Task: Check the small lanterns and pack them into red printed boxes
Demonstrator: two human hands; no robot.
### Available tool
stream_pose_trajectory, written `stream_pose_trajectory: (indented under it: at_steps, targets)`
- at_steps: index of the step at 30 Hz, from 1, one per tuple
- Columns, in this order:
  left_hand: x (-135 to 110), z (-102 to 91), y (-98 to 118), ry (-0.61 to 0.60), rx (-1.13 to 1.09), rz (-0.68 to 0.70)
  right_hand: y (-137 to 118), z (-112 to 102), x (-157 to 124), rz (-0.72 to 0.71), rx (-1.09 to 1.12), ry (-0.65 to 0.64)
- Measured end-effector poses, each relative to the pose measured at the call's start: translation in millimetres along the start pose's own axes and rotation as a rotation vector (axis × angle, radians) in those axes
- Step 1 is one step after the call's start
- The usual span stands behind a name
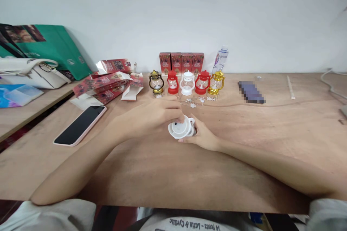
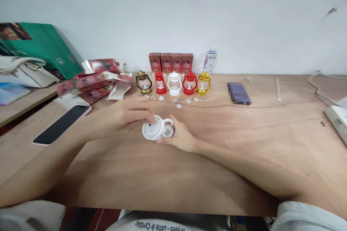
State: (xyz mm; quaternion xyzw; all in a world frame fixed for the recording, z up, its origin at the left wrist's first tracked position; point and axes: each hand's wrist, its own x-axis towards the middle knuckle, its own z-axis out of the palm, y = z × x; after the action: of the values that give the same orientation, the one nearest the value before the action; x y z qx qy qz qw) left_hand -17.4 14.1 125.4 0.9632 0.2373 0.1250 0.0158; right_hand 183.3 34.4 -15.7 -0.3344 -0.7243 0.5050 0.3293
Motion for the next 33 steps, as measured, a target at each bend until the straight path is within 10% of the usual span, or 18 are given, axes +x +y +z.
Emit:
stream_pose_trajectory:
  at_steps: [22, 33]
  targets:
    - [2, 4.9, 0, -0.008, 0.022, 0.01, -2, 0, 0, 0.019, 0.036, -0.004]
    - [7, 11.3, -8, 0.05, -0.106, -0.2, 2, -2, 0, -0.02, -0.052, -0.03]
